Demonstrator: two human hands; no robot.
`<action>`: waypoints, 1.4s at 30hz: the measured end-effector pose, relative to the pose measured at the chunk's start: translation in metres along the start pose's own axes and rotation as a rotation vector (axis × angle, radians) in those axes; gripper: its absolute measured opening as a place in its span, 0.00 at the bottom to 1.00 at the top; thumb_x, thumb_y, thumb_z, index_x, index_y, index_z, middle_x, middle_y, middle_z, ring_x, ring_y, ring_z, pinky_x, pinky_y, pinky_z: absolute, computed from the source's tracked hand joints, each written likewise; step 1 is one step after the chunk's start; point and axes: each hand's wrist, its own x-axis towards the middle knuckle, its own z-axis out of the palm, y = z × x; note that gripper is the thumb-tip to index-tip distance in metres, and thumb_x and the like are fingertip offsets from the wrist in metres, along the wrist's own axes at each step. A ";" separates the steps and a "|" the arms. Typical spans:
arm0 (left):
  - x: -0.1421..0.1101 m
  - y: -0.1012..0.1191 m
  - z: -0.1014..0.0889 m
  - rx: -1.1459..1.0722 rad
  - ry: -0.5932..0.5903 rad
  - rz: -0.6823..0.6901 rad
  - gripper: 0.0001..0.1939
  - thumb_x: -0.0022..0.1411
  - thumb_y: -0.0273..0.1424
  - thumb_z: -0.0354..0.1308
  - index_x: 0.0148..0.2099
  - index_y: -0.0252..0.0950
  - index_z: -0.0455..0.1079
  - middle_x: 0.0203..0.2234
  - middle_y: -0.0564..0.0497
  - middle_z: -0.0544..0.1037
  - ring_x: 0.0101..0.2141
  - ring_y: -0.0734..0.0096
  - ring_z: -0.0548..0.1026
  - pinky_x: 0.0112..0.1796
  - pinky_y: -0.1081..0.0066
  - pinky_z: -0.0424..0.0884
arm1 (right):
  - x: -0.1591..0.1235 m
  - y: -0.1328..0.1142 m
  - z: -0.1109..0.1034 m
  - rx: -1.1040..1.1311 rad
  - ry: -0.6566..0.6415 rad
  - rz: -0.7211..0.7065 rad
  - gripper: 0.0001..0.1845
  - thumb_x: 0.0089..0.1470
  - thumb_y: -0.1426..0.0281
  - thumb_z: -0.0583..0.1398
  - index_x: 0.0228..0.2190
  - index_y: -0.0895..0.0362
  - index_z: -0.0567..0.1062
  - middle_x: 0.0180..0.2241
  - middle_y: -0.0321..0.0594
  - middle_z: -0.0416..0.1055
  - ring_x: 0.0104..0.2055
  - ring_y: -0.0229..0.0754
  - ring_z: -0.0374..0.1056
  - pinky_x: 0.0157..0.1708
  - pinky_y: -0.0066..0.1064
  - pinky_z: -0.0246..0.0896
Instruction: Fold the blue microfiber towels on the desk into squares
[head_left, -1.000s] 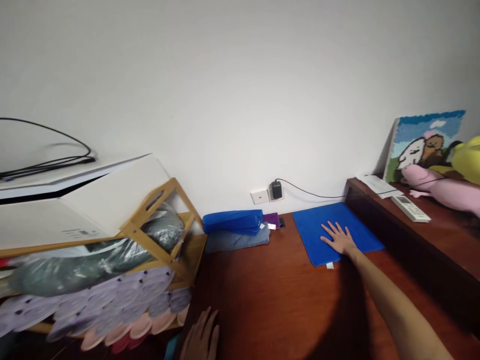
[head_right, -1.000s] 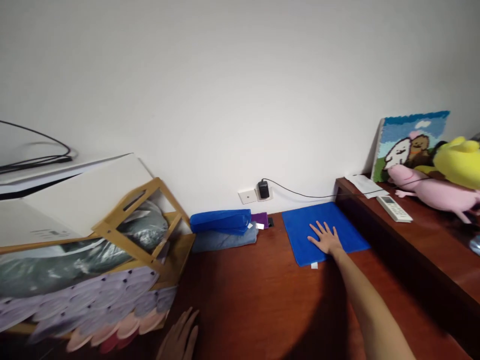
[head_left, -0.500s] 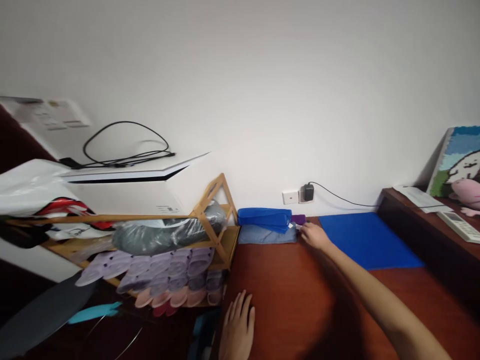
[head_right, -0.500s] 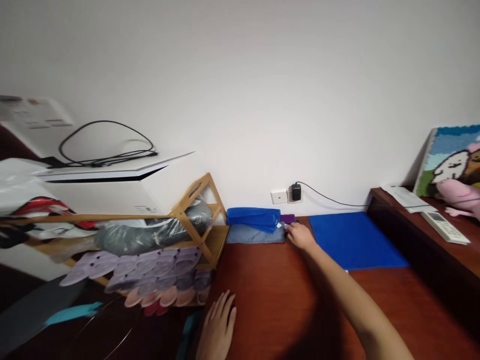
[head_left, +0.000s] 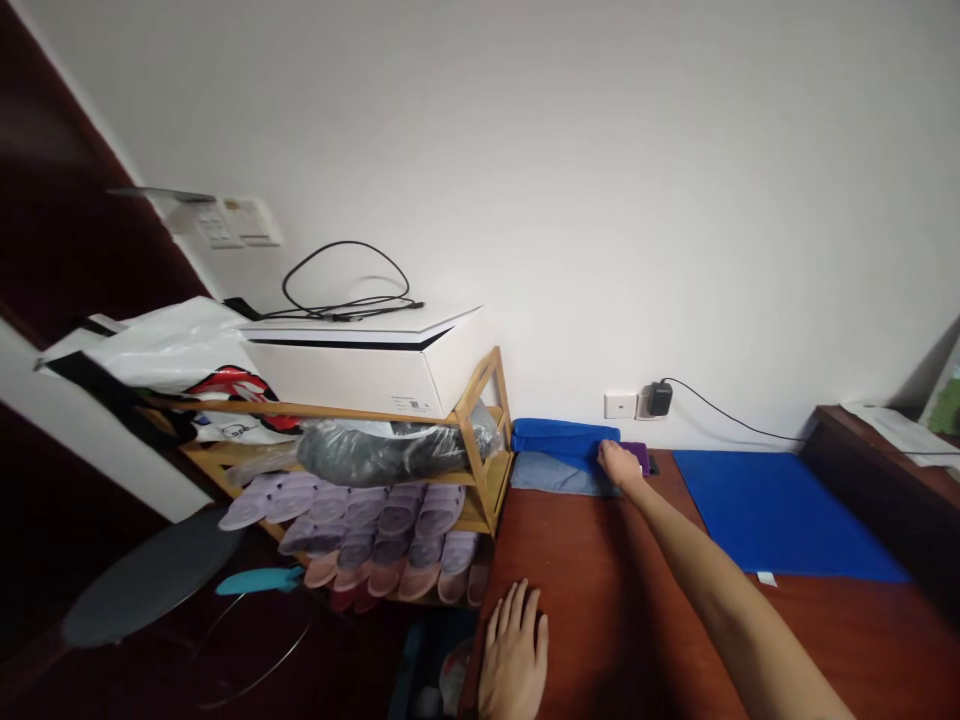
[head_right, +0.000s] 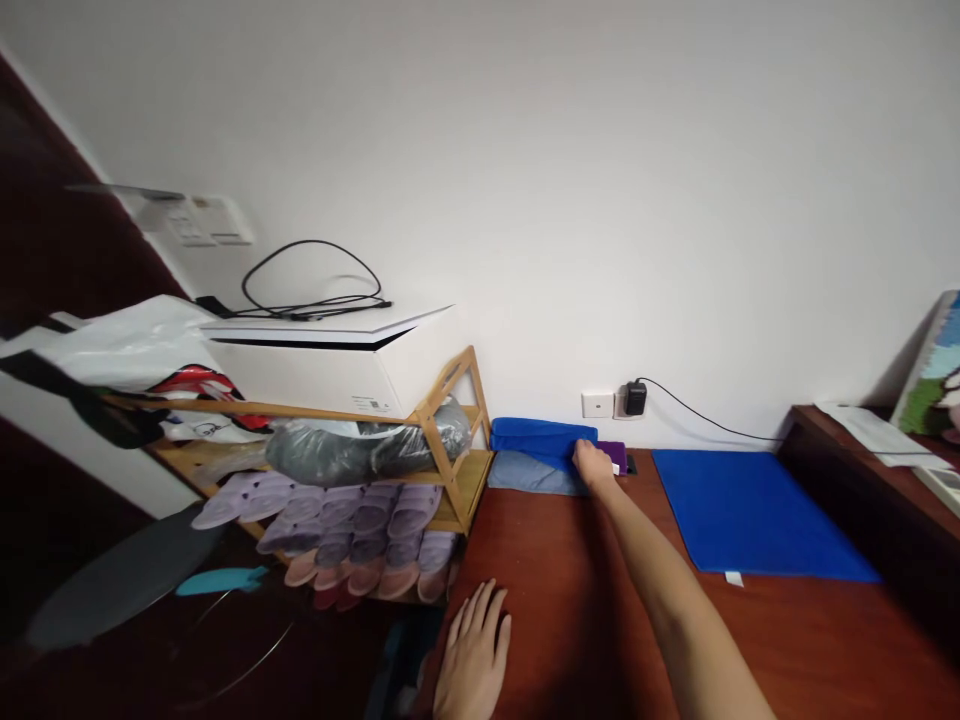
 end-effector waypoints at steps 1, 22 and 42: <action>0.000 0.001 -0.001 0.001 0.003 -0.002 0.24 0.75 0.37 0.46 0.67 0.43 0.68 0.67 0.50 0.70 0.65 0.57 0.68 0.63 0.52 0.68 | 0.007 -0.003 -0.010 0.016 0.030 0.014 0.11 0.67 0.71 0.53 0.42 0.57 0.76 0.39 0.49 0.78 0.38 0.48 0.76 0.42 0.37 0.66; 0.012 0.004 -0.005 -0.037 0.076 0.019 0.23 0.73 0.34 0.47 0.63 0.38 0.73 0.63 0.44 0.75 0.63 0.56 0.71 0.63 0.51 0.66 | -0.086 -0.061 -0.383 0.345 1.123 -0.576 0.15 0.70 0.59 0.53 0.44 0.54 0.75 0.41 0.43 0.76 0.40 0.42 0.73 0.43 0.37 0.70; 0.024 0.170 -0.221 -1.196 0.284 0.197 0.24 0.75 0.50 0.45 0.57 0.40 0.70 0.52 0.41 0.75 0.50 0.59 0.77 0.52 0.58 0.75 | -0.253 -0.053 -0.437 -0.136 0.890 -0.636 0.10 0.65 0.64 0.57 0.39 0.55 0.77 0.34 0.39 0.74 0.33 0.41 0.69 0.35 0.35 0.65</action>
